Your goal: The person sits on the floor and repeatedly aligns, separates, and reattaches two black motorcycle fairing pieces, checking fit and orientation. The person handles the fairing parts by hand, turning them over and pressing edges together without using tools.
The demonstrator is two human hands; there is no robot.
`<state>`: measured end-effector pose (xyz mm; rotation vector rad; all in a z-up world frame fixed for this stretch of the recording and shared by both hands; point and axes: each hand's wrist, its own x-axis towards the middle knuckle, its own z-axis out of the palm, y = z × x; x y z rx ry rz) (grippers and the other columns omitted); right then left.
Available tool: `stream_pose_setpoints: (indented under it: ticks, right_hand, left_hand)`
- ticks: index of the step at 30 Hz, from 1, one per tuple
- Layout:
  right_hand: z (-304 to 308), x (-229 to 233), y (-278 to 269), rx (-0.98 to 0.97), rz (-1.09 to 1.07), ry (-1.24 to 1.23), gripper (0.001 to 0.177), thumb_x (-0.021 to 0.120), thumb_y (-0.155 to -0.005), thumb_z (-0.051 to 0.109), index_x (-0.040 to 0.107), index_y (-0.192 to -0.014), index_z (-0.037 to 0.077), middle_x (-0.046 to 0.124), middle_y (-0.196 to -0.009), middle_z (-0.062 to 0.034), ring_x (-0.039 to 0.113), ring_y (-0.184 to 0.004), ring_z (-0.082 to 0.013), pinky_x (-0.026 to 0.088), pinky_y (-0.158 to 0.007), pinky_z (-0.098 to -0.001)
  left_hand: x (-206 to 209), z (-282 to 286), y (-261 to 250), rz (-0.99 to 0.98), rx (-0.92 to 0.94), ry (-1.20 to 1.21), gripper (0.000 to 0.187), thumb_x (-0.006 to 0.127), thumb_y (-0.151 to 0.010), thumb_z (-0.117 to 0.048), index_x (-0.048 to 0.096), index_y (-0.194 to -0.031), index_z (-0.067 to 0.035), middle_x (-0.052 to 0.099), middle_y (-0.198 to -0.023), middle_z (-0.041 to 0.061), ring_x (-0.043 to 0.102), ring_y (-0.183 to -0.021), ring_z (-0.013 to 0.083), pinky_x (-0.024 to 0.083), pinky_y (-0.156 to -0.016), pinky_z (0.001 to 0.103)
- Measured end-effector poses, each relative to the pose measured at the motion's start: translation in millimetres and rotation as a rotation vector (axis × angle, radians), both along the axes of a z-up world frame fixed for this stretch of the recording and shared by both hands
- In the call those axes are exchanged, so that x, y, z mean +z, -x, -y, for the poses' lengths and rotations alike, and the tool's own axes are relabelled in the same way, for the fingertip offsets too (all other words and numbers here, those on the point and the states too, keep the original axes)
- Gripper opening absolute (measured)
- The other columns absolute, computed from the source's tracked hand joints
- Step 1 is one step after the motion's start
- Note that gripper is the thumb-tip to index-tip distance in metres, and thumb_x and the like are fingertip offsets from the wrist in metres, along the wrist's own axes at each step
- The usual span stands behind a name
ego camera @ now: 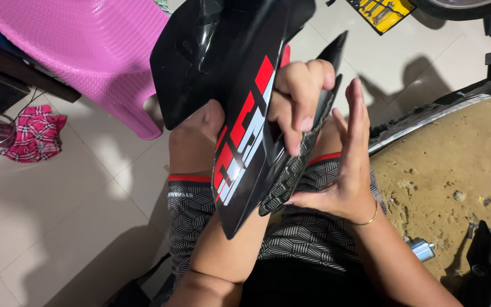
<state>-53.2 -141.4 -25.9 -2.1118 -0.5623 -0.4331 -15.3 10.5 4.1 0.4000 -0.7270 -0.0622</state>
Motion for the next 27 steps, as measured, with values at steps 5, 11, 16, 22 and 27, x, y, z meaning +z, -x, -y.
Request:
stream_pose_setpoints:
  ticks: [5,11,16,22,27]
  right_hand:
    - [-1,11,4,-0.098,0.18,0.162,0.158,0.093,-0.04,0.067,0.014,-0.164,0.006,0.015,-0.166,-0.0263,0.025,-0.159,-0.0411,0.032,-0.129,-0.0577]
    - [-1,22,8,-0.04,0.188,0.082,0.155,0.098,-0.048,0.065,0.01,-0.164,0.011,0.006,-0.167,-0.0276,0.025,-0.158,-0.0392,0.038,-0.127,-0.0525]
    - [0,20,12,-0.078,0.102,-0.001,0.149,0.1,-0.042,0.06,0.02,-0.158,0.01,0.016,-0.163,-0.0228,0.034,-0.153,-0.0356,0.042,-0.124,-0.0509]
    - [4,18,11,-0.099,0.198,0.003,0.15,0.096,-0.037,0.066,0.024,-0.156,0.013,0.02,-0.164,-0.0177,0.03,-0.154,-0.0367,0.038,-0.127,-0.0508]
    - [20,20,0,-0.015,0.163,0.004,0.146,0.096,-0.046,0.065,0.02,-0.16,0.014,0.016,-0.163,-0.0185,0.031,-0.157,-0.0375,0.034,-0.128,-0.0505]
  left_hand:
    - [3,0,-10,-0.001,-0.062,0.022,0.074,0.039,-0.097,-0.065,0.057,-0.123,0.001,0.047,-0.137,0.02,0.047,-0.129,0.0255,0.041,-0.113,0.039]
    - [3,3,-7,-0.006,-0.119,0.035,0.074,0.042,-0.096,-0.064,0.057,-0.129,0.001,0.045,-0.142,0.02,0.047,-0.133,0.0263,0.042,-0.114,0.04]
    - [9,7,0,-0.004,-0.177,0.054,0.075,0.044,-0.096,-0.064,0.056,-0.133,0.001,0.044,-0.147,0.021,0.047,-0.136,0.0269,0.043,-0.115,0.041]
    - [13,4,-1,-0.012,-0.248,0.071,0.077,0.047,-0.095,-0.063,0.056,-0.138,0.0,0.043,-0.152,0.021,0.047,-0.139,0.0277,0.044,-0.116,0.041]
    - [14,-2,-14,-0.029,-0.34,0.104,0.079,0.049,-0.095,-0.063,0.055,-0.142,0.0,0.041,-0.156,0.022,0.047,-0.142,0.0283,0.045,-0.116,0.042]
